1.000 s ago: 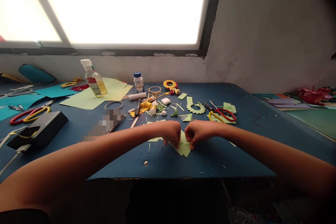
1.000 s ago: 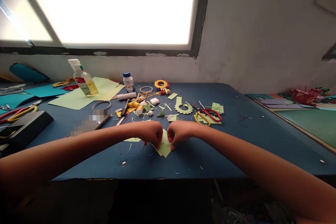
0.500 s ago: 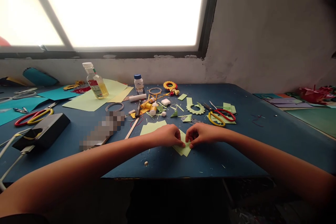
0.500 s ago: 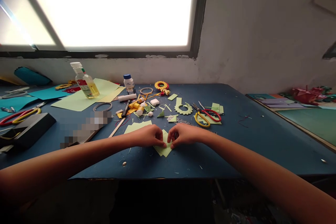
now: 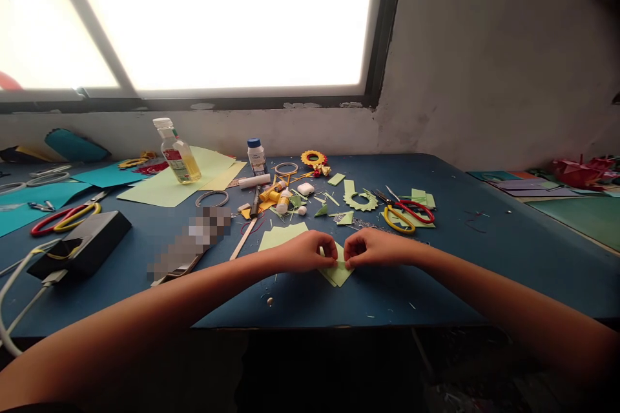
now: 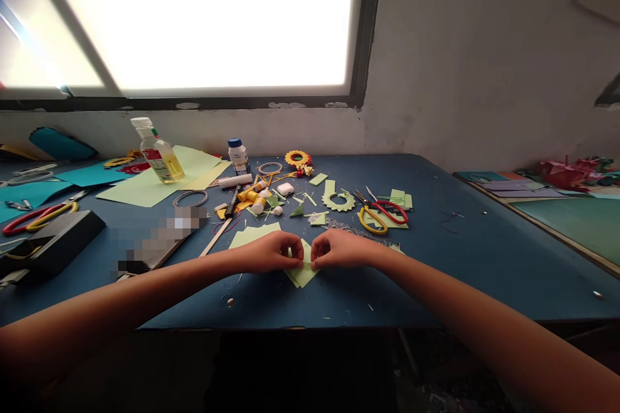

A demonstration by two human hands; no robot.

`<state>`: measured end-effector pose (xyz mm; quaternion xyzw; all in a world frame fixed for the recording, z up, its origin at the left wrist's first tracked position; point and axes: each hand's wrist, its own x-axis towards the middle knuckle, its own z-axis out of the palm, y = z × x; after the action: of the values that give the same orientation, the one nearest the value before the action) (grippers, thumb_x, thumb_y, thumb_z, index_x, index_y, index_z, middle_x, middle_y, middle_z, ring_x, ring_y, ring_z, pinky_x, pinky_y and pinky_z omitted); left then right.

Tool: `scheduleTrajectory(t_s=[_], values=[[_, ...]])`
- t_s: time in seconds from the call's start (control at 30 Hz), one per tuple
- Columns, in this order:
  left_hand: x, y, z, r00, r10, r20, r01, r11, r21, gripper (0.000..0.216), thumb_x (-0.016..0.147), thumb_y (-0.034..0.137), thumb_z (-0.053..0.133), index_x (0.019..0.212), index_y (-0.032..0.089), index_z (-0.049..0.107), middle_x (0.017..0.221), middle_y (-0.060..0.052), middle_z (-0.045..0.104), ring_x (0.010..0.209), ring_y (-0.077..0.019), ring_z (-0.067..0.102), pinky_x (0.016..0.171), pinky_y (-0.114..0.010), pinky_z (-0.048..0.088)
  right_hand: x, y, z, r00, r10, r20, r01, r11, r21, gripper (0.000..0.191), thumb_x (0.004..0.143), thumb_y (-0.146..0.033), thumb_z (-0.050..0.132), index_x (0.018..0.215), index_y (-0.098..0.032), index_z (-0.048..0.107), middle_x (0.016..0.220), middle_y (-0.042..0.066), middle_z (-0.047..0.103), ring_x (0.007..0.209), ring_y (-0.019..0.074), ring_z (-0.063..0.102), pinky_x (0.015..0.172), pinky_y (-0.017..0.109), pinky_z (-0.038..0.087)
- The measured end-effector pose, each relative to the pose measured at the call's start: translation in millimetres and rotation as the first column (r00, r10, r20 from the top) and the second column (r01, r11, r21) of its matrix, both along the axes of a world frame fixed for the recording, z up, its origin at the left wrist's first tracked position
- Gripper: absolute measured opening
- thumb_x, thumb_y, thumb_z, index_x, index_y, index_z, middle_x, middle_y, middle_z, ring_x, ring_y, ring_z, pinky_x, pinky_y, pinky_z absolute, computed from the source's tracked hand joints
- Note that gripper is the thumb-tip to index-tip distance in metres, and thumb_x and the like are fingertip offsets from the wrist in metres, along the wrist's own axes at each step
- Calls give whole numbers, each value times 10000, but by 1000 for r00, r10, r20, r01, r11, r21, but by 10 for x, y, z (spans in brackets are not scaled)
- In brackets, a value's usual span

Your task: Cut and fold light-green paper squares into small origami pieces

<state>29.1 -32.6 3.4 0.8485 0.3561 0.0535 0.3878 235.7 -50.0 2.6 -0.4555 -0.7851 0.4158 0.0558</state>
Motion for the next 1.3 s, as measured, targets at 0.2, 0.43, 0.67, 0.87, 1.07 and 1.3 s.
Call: scheduleTrajectory(t_s=[0.2, 0.43, 0.67, 0.87, 1.07, 1.3], values=[[-201, 81, 26, 985, -166, 56, 170, 982, -86, 389, 675, 425, 715, 995, 206, 691, 919, -31, 668, 813, -167, 596, 676, -219, 425, -26, -71, -60, 999, -37, -35, 39, 998, 54, 137, 739, -299, 614, 776, -170, 646, 667, -16, 570, 620, 121, 495, 537, 215, 354], [-160, -37, -81, 997, -37, 62, 31, 995, 90, 176, 763, 294, 625, 864, 186, 720, 825, -25, 689, 757, -153, 602, 692, -213, 428, 9, -169, -197, 997, -16, -72, 35, 960, 277, 193, 805, -361, 589, 819, -172, 626, 682, -13, 538, 603, 116, 466, 546, 223, 344], [-19, -199, -142, 986, 167, -11, -157, 943, 295, 197, 785, 338, 582, 853, 196, 701, 789, -27, 685, 724, -168, 597, 643, -236, 419, -54, -243, -362, 995, -75, -69, 100, 847, 523, 227, 862, -393, 540, 794, -185, 598, 740, 11, 555, 653, 133, 498, 592, 238, 358], [48, -237, -154, 971, 234, -46, -206, 920, 333, 172, 774, 342, 580, 803, 211, 687, 806, -13, 665, 740, -169, 572, 599, -234, 378, -63, -233, -379, 995, -80, -66, 103, 839, 535, 197, 859, -363, 549, 772, -188, 574, 741, 5, 572, 650, 129, 511, 579, 232, 352], [-140, -31, -52, 999, -41, 33, 39, 996, 79, 328, 867, 417, 481, 937, 186, 703, 909, -27, 654, 822, -152, 573, 704, -218, 416, -42, -229, -374, 996, -64, -65, 88, 854, 513, 189, 857, -361, 561, 787, -186, 577, 760, 8, 579, 661, 130, 515, 591, 233, 365], [-209, -94, -154, 990, -133, 47, 110, 936, 334, 226, 872, 268, 510, 948, 176, 702, 937, -55, 619, 801, -139, 576, 744, -227, 432, -41, -256, -366, 999, -27, -31, 40, 826, 562, 186, 885, -351, 533, 930, -209, 644, 825, 21, 588, 674, 127, 540, 624, 233, 404]])
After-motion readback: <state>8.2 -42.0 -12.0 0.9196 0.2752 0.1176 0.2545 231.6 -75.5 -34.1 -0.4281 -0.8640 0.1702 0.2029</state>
